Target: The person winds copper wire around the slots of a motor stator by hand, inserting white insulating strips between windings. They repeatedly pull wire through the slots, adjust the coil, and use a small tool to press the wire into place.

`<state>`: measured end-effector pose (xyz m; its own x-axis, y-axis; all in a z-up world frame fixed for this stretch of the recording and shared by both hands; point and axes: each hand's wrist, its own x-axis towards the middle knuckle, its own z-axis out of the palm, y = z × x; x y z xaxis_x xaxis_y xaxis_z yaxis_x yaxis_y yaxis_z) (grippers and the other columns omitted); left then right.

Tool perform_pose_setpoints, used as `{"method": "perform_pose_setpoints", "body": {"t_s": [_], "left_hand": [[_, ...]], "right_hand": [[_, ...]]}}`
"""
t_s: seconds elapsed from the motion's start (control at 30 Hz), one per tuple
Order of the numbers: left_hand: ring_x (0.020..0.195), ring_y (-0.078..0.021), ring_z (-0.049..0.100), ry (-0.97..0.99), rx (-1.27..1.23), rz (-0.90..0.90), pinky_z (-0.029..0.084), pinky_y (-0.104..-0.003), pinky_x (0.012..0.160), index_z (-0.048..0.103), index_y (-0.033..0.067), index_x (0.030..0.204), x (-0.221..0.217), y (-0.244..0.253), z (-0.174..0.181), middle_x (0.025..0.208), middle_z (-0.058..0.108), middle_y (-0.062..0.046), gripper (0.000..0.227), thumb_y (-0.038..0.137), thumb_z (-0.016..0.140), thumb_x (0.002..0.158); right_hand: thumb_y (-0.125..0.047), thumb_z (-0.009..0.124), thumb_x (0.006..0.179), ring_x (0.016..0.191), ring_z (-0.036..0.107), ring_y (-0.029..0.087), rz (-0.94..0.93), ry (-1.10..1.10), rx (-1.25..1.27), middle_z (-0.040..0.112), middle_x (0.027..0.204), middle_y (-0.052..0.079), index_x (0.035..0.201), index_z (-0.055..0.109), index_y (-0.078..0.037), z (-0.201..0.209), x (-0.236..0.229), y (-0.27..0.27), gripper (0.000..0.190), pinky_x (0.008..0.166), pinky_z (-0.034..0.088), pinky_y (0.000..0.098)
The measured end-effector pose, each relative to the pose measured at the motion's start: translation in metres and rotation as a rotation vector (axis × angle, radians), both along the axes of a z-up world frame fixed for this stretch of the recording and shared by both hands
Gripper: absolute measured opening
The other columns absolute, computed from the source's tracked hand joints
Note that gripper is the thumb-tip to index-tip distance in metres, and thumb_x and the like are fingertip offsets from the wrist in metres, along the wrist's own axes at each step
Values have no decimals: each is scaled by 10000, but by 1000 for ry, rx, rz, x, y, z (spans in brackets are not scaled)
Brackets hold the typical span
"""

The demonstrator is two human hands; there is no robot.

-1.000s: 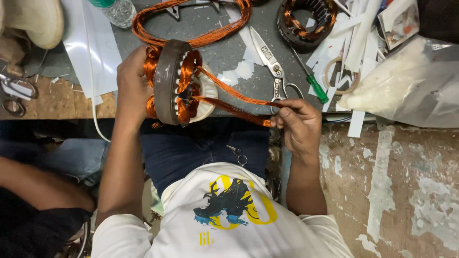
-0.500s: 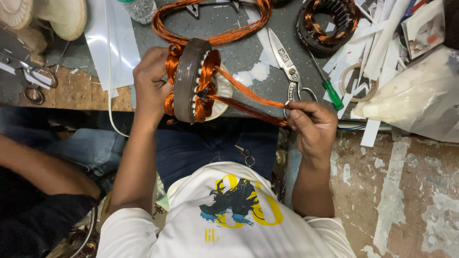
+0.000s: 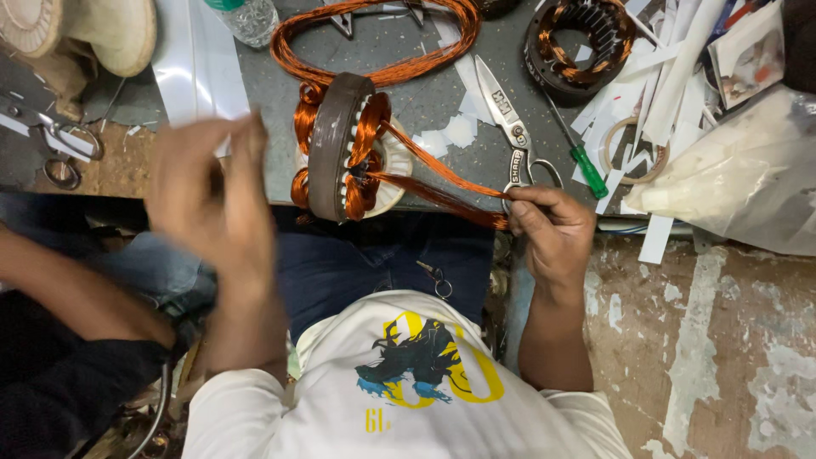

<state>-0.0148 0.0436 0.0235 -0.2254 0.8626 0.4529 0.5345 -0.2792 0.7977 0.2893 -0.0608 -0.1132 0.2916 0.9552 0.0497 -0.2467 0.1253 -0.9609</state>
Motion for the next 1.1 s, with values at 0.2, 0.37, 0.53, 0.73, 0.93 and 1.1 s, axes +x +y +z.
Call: {"method": "perform_pose_setpoints", "body": {"t_s": [0.2,0.37,0.53,0.73,0.93,1.1], "left_hand": [[1344,-419,581,369,210,-863,359,-615,1187,692,-30,1326,88,-49,-32,1384,630,-227,455,24,594,885],[1191,-303,634,262,204,-809,320,-634,1246,679,47,1293,106,-35,-77,1152,631,-125,365,50,666,928],[1087,-271,673,53,263,-792,364,-604,1241,725,59,1163,100,-40,-100,1062,662,-98,291,-22,675,888],[1062,-300,703,-191,265,-678,469,-538,1176,737,29,1028,85,-58,-129,1007,695,-140,231,-88,674,839],[1051,-307,717,-489,216,-531,513,-543,1148,701,1,1002,71,-80,-145,984,687,-140,197,-159,617,925],[992,-325,753,-481,231,-403,595,-481,1041,713,-26,1067,55,-78,-148,967,691,-156,306,-212,508,938]], "right_hand": [[35,699,978,795,618,102,-65,9,-8,727,1001,89,1072,729,45,-3,0,-8,100,715,486,213],[-126,823,926,1013,644,156,86,156,35,673,1159,91,1286,602,28,-4,0,-17,449,917,526,296],[-408,870,827,1325,528,153,414,335,-35,513,1493,63,1582,372,-24,-14,-33,-10,982,1061,462,281],[-542,666,980,1265,622,243,161,475,65,607,1405,164,1467,443,8,-1,-75,33,768,1109,518,345],[-305,712,1045,822,723,200,223,-400,120,757,956,95,1159,734,-31,64,-62,65,297,762,594,314],[-242,804,869,735,670,216,616,-974,226,688,840,116,1210,771,-76,87,-60,93,380,651,503,345]]}}
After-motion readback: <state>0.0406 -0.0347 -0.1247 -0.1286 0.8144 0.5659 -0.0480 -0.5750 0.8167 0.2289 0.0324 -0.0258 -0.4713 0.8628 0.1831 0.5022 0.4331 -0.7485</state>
